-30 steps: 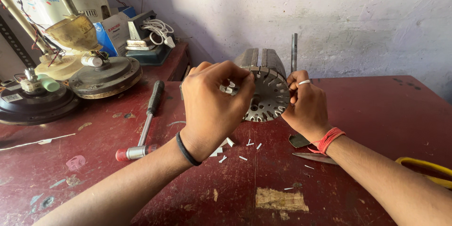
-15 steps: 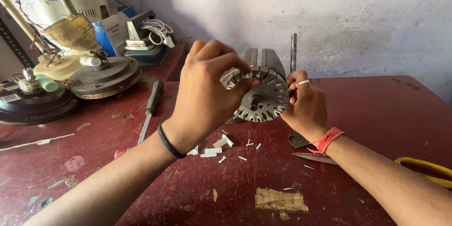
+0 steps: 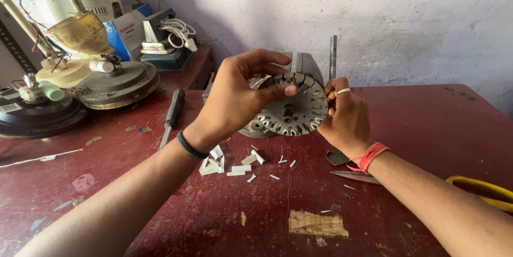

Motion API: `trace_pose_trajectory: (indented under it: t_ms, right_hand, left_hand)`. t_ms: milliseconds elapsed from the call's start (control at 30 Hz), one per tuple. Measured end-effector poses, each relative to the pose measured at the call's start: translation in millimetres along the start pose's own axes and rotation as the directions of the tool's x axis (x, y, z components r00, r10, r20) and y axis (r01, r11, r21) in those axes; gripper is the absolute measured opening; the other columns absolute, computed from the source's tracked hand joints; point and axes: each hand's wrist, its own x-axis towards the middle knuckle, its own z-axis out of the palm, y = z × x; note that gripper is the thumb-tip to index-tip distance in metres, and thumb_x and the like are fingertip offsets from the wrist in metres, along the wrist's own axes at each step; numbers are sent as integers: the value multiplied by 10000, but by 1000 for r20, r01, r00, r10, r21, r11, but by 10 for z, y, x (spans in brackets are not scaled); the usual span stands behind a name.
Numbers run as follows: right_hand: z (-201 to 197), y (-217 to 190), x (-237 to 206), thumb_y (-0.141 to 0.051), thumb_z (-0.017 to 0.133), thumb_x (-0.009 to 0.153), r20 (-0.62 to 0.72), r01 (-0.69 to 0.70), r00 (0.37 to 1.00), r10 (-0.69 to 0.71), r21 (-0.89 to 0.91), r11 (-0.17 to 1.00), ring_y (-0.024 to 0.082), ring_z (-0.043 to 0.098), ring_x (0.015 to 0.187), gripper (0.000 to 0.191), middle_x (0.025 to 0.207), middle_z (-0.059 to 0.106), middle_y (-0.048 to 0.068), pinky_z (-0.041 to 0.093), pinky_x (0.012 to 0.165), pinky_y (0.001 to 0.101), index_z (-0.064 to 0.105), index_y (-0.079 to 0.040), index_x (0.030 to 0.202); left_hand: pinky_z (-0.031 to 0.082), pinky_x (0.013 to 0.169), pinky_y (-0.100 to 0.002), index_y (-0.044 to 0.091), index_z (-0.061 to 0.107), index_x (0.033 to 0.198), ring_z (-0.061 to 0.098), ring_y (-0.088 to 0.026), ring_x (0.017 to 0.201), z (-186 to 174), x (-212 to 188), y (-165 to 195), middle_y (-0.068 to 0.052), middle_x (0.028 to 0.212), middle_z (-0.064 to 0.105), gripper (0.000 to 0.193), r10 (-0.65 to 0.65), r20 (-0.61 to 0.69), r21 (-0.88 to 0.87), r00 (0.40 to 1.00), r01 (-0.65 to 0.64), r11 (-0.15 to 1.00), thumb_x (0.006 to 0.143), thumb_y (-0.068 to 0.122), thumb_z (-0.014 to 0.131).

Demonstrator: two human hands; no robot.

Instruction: The person cuts small white plastic strips with scissors and inserts them into the slots of a motor rotor held in a bench vise. The person repeatedly cuts, folds, and places the strips into the rotor slots.

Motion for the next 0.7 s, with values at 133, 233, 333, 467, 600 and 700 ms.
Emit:
trace_pose_trajectory:
  t_ms: [133, 233, 333, 467, 600, 700]
  right_hand:
    - [8, 1, 6, -117, 744, 831, -3, 6, 1000, -6, -3, 1000, 135, 510, 481, 311, 644, 516, 9, 437, 453, 307, 481, -50, 981]
    - [6, 0, 8, -141, 748, 824, 0, 9, 1000, -9, 4, 1000, 132, 508, 485, 324, 626, 503, 16, 443, 467, 318, 475, -59, 980]
    - [10, -6, 5, -197, 769, 810, 9, 1, 1000, -1, 13, 1000, 155, 528, 489, 381, 614, 501, 31, 448, 481, 343, 462, -55, 986]
    - [27, -23, 8, -293, 792, 885, -9, 45, 999, -45, 28, 999, 198, 614, 574, 440, 690, 556, 48, 477, 520, 365, 436, -60, 997]
    - [29, -47, 0, -355, 820, 853, 1, 45, 999, -45, 29, 999, 243, 659, 625, 525, 722, 601, 76, 496, 553, 386, 431, -53, 1031]
    - [24, -64, -5, -357, 821, 848, 9, 32, 999, -33, 36, 999, 247, 668, 641, 534, 725, 612, 88, 502, 570, 391, 428, -52, 1043]
  left_hand:
    - [659, 884, -318, 43, 685, 1230, 759, -154, 1039, -114, 76, 105, -72, 1069, 791, 516, -62, 92, 21, 994, 60, 998, 785, 245, 849]
    - [658, 871, -309, 39, 680, 1241, 774, -163, 972, -217, 167, 150, -66, 1036, 803, 500, -84, 222, 52, 971, 74, 996, 791, 180, 847]
    - [617, 881, -311, 4, 647, 1271, 754, -178, 982, -318, 245, 147, -102, 1027, 798, 544, 41, 349, -34, 936, -31, 999, 777, 64, 866]
    - [661, 863, -281, 20, 627, 1287, 771, -139, 953, -400, 244, 95, -86, 1005, 791, 528, 8, 352, -102, 936, 30, 994, 798, 26, 825]
    - [661, 853, -284, 15, 650, 1267, 779, -133, 927, -374, 218, 45, -87, 987, 800, 462, 28, 314, -180, 949, 31, 983, 836, 34, 817]
    - [649, 839, -283, 19, 671, 1234, 774, -127, 919, -351, 215, 31, -77, 968, 801, 430, 65, 281, -147, 957, -24, 989, 838, 54, 834]
